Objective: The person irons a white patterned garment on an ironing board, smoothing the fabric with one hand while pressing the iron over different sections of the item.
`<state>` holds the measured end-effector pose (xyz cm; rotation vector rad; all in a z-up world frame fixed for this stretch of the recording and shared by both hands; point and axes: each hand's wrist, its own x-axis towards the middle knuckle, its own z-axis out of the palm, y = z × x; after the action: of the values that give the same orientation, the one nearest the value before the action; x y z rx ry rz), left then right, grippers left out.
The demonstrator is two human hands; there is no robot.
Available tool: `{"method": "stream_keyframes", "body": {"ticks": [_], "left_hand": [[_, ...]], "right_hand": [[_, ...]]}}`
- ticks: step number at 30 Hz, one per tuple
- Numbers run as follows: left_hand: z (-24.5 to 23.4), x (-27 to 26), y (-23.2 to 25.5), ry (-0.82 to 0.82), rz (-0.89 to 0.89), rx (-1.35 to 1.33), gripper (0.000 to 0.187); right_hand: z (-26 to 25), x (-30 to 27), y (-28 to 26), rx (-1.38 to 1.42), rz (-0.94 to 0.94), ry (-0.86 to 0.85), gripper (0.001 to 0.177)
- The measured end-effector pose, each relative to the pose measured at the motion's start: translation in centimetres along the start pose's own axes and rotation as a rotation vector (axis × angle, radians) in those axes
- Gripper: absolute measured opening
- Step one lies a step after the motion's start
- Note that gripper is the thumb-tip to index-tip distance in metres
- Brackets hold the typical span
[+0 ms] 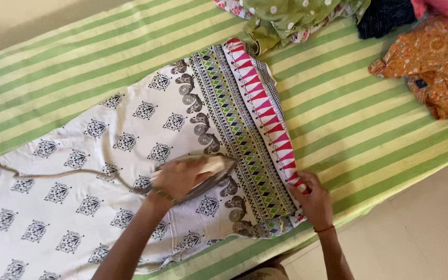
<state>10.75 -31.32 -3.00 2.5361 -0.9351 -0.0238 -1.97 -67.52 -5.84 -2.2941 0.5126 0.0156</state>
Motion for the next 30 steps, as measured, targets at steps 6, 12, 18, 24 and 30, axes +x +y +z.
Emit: {"method": "stream_keyframes", "body": {"ticks": [6, 12, 18, 24, 30], "left_hand": [[-0.2, -0.9, -0.1, -0.099, -0.107, 0.054, 0.037], [3.1, 5.9, 4.8, -0.242, -0.037, -0.078, 0.039], [4.5, 7.1, 7.4, -0.286, -0.004, 0.027, 0.048], [1.9, -0.6, 3.1, -0.198, -0.166, -0.108, 0.053], [-1.9, -7.5, -0.3, -0.236, -0.305, 0.067, 0.054]], "right_hand": [[0.3, -0.4, 2.2, 0.975, 0.056, -0.06, 0.054], [0.2, -1.2, 6.1, 1.035, 0.114, 0.301, 0.047], [-1.1, -1.6, 3.8, -0.159, -0.261, 0.538, 0.031], [3.4, 4.4, 0.3, -0.739, -0.646, 0.102, 0.057], [3.7, 3.9, 1.2, -0.649, -0.554, 0.025, 0.061]]}}
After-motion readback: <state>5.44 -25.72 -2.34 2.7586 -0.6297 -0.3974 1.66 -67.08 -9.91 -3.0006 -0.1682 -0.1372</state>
